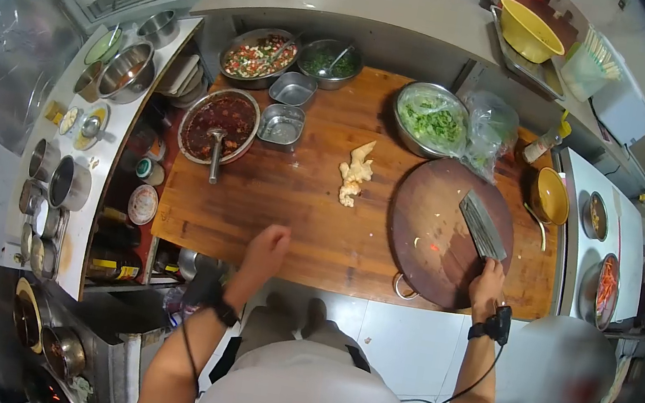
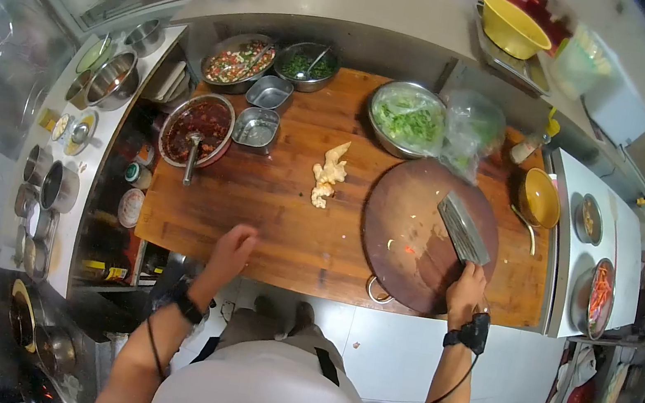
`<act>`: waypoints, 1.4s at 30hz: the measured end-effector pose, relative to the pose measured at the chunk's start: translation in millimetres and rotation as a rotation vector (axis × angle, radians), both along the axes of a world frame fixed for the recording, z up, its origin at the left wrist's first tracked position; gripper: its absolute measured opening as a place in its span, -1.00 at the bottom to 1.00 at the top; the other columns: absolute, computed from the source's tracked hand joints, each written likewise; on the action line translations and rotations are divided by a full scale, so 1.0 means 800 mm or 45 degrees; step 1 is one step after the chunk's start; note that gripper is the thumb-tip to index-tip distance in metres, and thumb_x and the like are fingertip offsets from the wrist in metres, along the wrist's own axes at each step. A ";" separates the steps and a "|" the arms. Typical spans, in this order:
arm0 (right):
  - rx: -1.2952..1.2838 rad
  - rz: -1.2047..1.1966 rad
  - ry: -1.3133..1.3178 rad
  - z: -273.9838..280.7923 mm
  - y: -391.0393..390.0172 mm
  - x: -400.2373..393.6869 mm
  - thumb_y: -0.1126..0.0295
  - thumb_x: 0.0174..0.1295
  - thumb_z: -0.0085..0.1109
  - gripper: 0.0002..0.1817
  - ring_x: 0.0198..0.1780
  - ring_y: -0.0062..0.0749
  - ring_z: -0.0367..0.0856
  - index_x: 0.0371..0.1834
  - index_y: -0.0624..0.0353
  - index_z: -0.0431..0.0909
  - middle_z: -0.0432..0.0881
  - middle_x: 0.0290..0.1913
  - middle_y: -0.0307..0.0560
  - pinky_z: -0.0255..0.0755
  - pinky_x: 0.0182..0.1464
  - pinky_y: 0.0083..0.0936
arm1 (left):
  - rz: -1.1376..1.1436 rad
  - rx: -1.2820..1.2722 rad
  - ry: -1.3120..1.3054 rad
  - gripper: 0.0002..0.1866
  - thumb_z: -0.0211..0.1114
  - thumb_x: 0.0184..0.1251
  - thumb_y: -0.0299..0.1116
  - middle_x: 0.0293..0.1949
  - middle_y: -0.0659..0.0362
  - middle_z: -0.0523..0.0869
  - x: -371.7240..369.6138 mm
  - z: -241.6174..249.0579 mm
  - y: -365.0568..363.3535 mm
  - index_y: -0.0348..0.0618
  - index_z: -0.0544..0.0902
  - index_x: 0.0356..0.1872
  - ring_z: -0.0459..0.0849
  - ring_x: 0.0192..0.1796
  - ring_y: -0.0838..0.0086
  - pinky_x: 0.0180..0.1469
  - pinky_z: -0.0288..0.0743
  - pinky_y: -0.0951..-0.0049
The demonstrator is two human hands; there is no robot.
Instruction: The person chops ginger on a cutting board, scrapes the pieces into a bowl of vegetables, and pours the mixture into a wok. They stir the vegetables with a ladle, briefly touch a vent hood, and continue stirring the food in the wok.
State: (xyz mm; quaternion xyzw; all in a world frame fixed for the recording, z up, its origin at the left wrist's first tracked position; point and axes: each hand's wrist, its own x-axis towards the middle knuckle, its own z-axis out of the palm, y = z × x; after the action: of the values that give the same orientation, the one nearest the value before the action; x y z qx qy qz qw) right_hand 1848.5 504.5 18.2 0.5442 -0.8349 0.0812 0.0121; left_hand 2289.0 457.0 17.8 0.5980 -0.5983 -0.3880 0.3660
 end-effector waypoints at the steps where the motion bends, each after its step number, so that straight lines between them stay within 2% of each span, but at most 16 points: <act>1: -0.016 -0.007 0.018 -0.001 -0.002 0.002 0.66 -0.11 -0.16 -0.56 -0.03 0.07 0.34 -0.06 0.18 0.35 0.39 -0.05 0.13 0.27 0.00 -0.24 | -0.064 -0.137 -0.040 -0.88 0.07 0.12 -0.43 -0.46 0.00 0.54 -0.022 0.003 -0.027 -0.23 0.49 -0.35 0.54 -0.32 0.26 -0.27 0.40 0.43; 6: 0.077 -0.058 -0.141 0.001 -0.010 -0.012 0.58 -0.05 -0.14 -0.63 0.01 0.03 0.32 -0.09 0.23 0.37 0.40 -0.08 0.18 0.22 0.04 -0.29 | -0.315 -0.177 -0.459 -0.83 0.06 0.07 -0.47 -0.33 -0.05 0.52 -0.095 -0.014 -0.156 -0.20 0.47 -0.27 0.49 -0.21 0.11 -0.15 0.37 0.32; 7: 0.006 -0.158 -0.472 0.001 -0.011 -0.016 0.61 -0.07 -0.13 -0.61 0.02 0.02 0.32 -0.08 0.24 0.36 0.40 -0.08 0.19 0.23 0.03 -0.31 | -0.339 -0.160 -0.441 -0.83 0.06 0.07 -0.47 -0.33 -0.05 0.52 -0.105 -0.023 -0.172 -0.20 0.47 -0.27 0.49 -0.21 0.11 -0.15 0.37 0.32; 10: -0.173 -0.249 -0.795 -0.015 -0.015 -0.037 0.75 -0.11 -0.25 -0.55 -0.02 0.02 0.37 -0.11 0.23 0.43 0.41 -0.08 0.14 0.28 0.02 -0.35 | -0.154 -0.097 -0.410 -0.83 -0.02 0.05 -0.49 -0.24 -0.08 0.51 -0.121 -0.037 -0.220 -0.19 0.50 -0.32 0.49 -0.15 0.03 -0.13 0.37 0.18; 12: 0.147 0.071 -0.183 -0.020 -0.013 -0.052 0.76 -0.12 -0.27 -0.52 -0.02 0.03 0.37 -0.07 0.22 0.41 0.40 -0.06 0.13 0.28 0.02 -0.37 | -0.425 0.052 -0.609 -0.80 0.01 0.03 -0.49 -0.16 -0.09 0.48 -0.115 -0.043 -0.243 -0.18 0.50 -0.28 0.47 -0.12 -0.01 -0.11 0.38 0.20; 18: 0.097 0.003 -0.297 0.003 -0.011 -0.032 0.77 -0.15 -0.26 -0.46 -0.01 0.00 0.36 -0.02 0.19 0.37 0.35 -0.01 0.15 0.27 0.03 -0.38 | -0.847 -0.087 -0.724 -0.76 0.30 -0.17 -0.35 -0.47 0.00 0.60 -0.107 -0.057 -0.261 -0.23 0.53 -0.44 0.59 -0.34 0.17 -0.32 0.43 0.26; 20: 0.068 0.001 -0.329 -0.004 -0.012 -0.041 0.75 -0.17 -0.21 -0.46 -0.04 0.01 0.37 -0.01 0.18 0.36 0.34 -0.03 0.15 0.28 0.02 -0.38 | -0.802 0.152 -0.174 -0.73 0.34 -0.20 -0.31 -0.58 0.07 0.57 -0.104 -0.063 -0.258 -0.24 0.53 -0.46 0.57 -0.49 0.40 -0.46 0.40 0.40; 21: -0.019 -0.179 -0.757 0.005 -0.014 -0.037 0.73 -0.18 -0.17 -0.45 -0.06 0.03 0.37 0.00 0.17 0.35 0.34 -0.06 0.15 0.29 0.01 -0.37 | -0.720 0.354 -0.042 -0.76 0.33 -0.13 -0.33 -0.65 0.20 0.53 -0.103 -0.062 -0.256 -0.23 0.53 -0.45 0.47 -0.57 0.60 -0.55 0.33 0.55; 23: -0.030 0.255 -0.243 -0.005 -0.004 -0.053 0.68 -0.21 -0.07 -0.43 -0.14 0.05 0.38 0.02 0.17 0.32 0.34 -0.15 0.18 0.31 -0.05 -0.32 | -0.572 0.415 0.128 -0.79 0.32 -0.09 -0.34 -0.63 0.24 0.53 -0.102 -0.034 -0.230 -0.22 0.53 -0.45 0.45 -0.57 0.62 -0.55 0.32 0.58; 24: -0.036 0.273 -0.264 -0.001 -0.006 -0.054 0.68 -0.21 -0.07 -0.43 -0.14 0.05 0.38 0.02 0.17 0.32 0.34 -0.15 0.18 0.31 -0.05 -0.32 | -0.430 0.463 0.306 -0.82 0.30 -0.05 -0.36 -0.62 0.28 0.53 -0.105 -0.011 -0.212 -0.21 0.53 -0.44 0.43 -0.57 0.63 -0.55 0.31 0.60; 27: 0.110 0.217 -0.166 0.004 -0.003 -0.063 0.54 -0.21 0.05 -0.43 -0.26 0.04 0.39 0.02 0.26 0.26 0.38 -0.35 0.17 0.34 -0.21 -0.22 | -0.174 0.176 0.131 -0.88 0.25 0.03 -0.40 -0.59 0.32 0.51 -0.169 0.050 -0.123 -0.21 0.52 -0.44 0.41 -0.56 0.66 -0.53 0.31 0.65; 32: 0.055 0.343 -0.407 0.030 0.006 -0.094 0.51 -0.25 0.12 -0.44 -0.29 0.11 0.45 -0.04 0.25 0.24 0.44 -0.28 0.25 0.36 -0.23 -0.18 | -0.052 0.072 0.157 -0.85 0.26 0.04 -0.44 -0.49 0.28 0.55 -0.320 0.025 -0.008 -0.25 0.49 -0.42 0.46 -0.48 0.68 -0.39 0.39 0.67; 35: -0.027 0.328 -0.656 0.058 0.028 -0.108 0.51 -0.09 0.05 -0.54 -0.37 0.11 0.47 -0.04 0.25 0.23 0.46 -0.40 0.23 0.35 -0.31 -0.16 | 0.003 0.064 0.123 -0.84 0.27 0.03 -0.43 -0.54 0.25 0.52 -0.367 -0.024 0.020 -0.24 0.48 -0.41 0.46 -0.47 0.64 -0.42 0.37 0.63; 36: -0.059 0.349 -0.803 0.075 0.031 -0.107 0.51 -0.03 0.02 -0.58 -0.38 0.11 0.47 -0.04 0.25 0.22 0.47 -0.44 0.22 0.34 -0.33 -0.16 | -0.004 0.065 0.128 -0.84 0.27 0.03 -0.43 -0.54 0.25 0.52 -0.370 -0.030 0.023 -0.24 0.48 -0.41 0.46 -0.47 0.64 -0.42 0.37 0.63; 38: 0.012 0.319 -0.840 0.104 0.042 -0.098 0.49 0.06 -0.04 -0.68 -0.37 0.13 0.47 -0.09 0.25 0.22 0.46 -0.50 0.21 0.33 -0.34 -0.15 | -0.188 -0.212 -0.341 -0.82 0.28 -0.01 -0.41 -0.56 0.17 0.47 -0.365 -0.034 0.026 -0.23 0.48 -0.41 0.48 -0.49 0.46 -0.45 0.37 0.49; 42: 0.085 0.430 -0.770 0.092 0.059 -0.086 0.47 0.09 -0.07 -0.75 -0.32 0.21 0.43 -0.16 0.27 0.20 0.44 -0.35 0.31 0.32 -0.31 -0.10 | -0.407 -0.465 -0.623 -0.81 0.27 -0.07 -0.42 -0.51 0.13 0.46 -0.375 0.005 0.024 -0.21 0.50 -0.40 0.47 -0.41 0.30 -0.37 0.35 0.39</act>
State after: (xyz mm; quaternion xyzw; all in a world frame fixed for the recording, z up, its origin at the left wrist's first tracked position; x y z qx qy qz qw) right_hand 1779.7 552.1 92.1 0.6260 -0.7011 0.2123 -0.2673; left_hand 1988.8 476.0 21.5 0.4965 -0.8141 -0.1720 0.2472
